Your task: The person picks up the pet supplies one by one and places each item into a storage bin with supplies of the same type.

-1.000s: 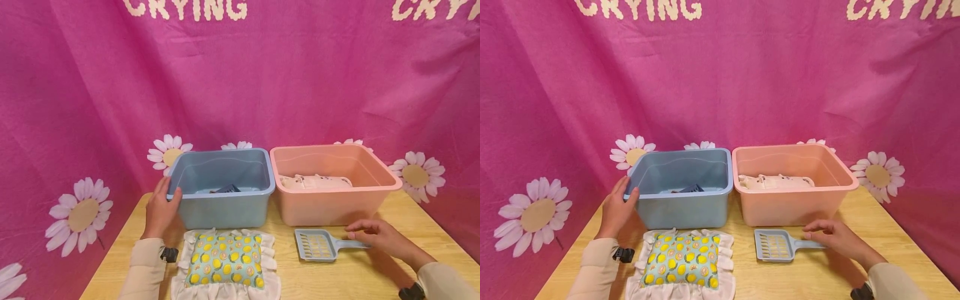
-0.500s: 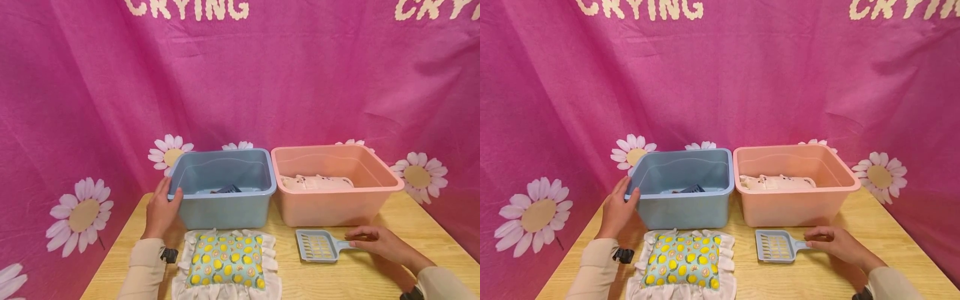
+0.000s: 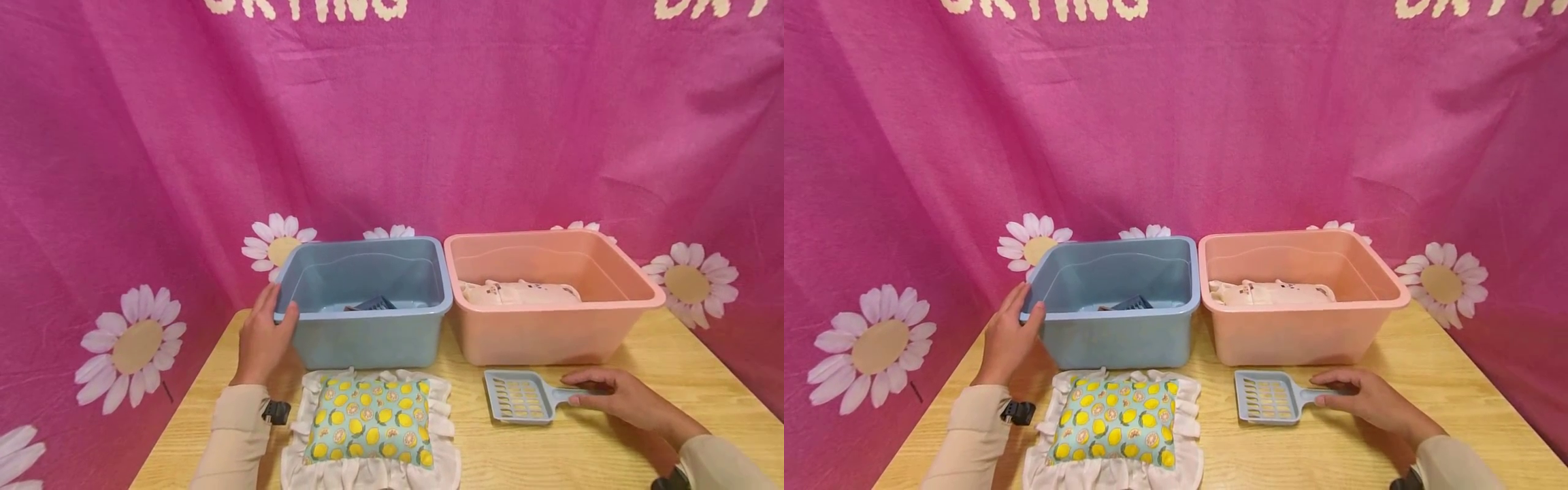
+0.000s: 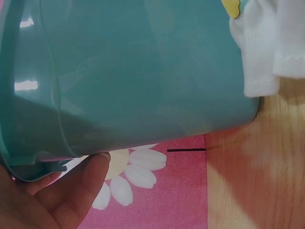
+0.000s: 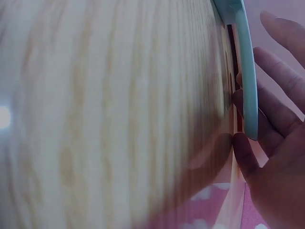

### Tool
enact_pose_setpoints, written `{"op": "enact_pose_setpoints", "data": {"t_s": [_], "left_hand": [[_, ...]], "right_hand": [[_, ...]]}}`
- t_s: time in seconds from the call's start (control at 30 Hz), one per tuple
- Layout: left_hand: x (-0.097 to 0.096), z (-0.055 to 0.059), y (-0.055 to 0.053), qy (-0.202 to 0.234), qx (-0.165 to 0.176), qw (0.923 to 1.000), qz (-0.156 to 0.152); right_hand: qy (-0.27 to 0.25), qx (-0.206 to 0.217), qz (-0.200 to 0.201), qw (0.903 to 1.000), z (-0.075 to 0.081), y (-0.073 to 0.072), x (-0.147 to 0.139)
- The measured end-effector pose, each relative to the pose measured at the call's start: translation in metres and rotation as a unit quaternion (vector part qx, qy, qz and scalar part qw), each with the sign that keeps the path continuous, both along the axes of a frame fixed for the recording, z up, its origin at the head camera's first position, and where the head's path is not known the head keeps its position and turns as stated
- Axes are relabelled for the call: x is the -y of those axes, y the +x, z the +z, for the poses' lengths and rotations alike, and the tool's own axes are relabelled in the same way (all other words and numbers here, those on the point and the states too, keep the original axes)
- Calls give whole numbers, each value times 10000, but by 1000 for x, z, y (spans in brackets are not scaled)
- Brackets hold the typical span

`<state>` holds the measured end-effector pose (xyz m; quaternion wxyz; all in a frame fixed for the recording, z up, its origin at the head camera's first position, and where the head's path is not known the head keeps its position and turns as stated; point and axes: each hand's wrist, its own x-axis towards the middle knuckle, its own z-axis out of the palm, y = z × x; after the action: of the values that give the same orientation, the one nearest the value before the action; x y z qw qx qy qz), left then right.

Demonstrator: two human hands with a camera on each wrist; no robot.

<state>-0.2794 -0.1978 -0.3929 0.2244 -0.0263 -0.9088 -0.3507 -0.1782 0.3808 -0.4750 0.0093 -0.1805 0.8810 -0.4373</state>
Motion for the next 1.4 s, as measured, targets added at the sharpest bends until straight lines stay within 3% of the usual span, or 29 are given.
{"op": "enact_pose_setpoints", "data": {"t_s": [0.37,0.63,0.97,1.4], "left_hand": [[0,1,0,17,-27,10000,4],[0,-1,-1,35,-45,10000,-1],[1,-1,-2,27,-116,9999,51],[0,0,-3,12,-102,9999,51]], "right_hand": [[348,70,-205,9992,-1,0,1],[40,-153,23,9999,-6,0,2],[83,-412,9,9991,-8,-2,4],[161,-324,-44,9993,-7,-3,2]]}}
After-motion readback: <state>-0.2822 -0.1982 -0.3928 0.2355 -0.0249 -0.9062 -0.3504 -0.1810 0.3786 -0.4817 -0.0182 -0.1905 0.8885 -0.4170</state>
